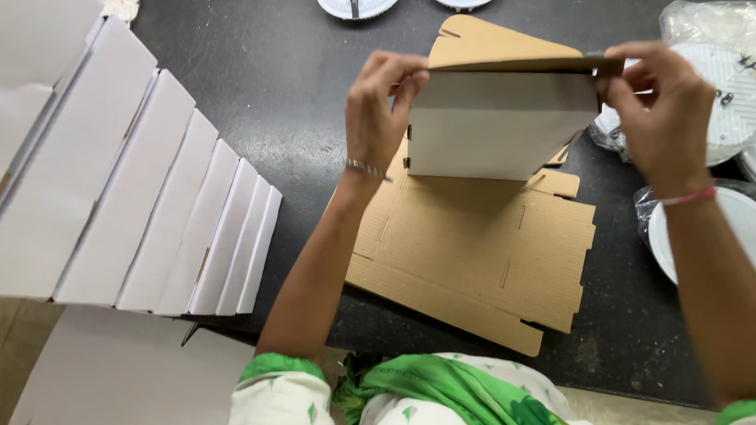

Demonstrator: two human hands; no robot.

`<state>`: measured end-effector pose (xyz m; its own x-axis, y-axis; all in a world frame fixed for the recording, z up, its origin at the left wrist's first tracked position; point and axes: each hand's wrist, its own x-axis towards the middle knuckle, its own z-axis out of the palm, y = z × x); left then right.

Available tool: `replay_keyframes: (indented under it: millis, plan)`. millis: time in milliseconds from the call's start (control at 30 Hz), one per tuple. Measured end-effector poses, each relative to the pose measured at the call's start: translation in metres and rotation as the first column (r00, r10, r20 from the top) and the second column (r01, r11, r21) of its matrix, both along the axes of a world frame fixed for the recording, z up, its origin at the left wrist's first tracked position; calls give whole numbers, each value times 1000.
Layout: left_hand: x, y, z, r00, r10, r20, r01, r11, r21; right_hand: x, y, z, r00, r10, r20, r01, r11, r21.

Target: The person folds flat cardboard blanks into white boxes at a workbench. They press the inner white liner into the kraft outer carton, fold the side flaps, close the lid, and stack the finished box on a pile of completed boxes, repeating the cycle.

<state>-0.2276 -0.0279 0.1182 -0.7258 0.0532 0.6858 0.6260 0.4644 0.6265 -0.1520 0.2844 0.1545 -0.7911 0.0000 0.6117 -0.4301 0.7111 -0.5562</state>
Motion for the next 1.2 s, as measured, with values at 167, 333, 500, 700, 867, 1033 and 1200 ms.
replay_keyframes:
  millis: [167,333,500,700,867,1033,1200]
  plan:
    - [31,-19,-35,969,63,-240,-136,943,-303,25,-9,-25,974,-85,-210,124,976,180]
    - [35,-31,-53,976,62,-209,-153,876,-457,28,3,-51,988,-46,-149,77,975,210]
    - [33,-32,-53,984,68,-166,-138,876,-462,28,20,-72,997,-74,22,76,981,-178]
    - [41,-19,-61,989,51,-138,-98,926,-365,22,-17,-104,987,55,153,34,850,-525]
    - [33,-20,-70,988,78,-131,-124,910,-395,56,-22,-90,865,425,268,-191,772,-607]
    - [33,-27,-69,989,90,-118,-135,872,-470,151,-59,-134,227,651,724,-574,690,-441]
    - [52,-26,-43,990,101,95,-18,773,-634,93,-11,-176,683,268,679,-76,951,-299]
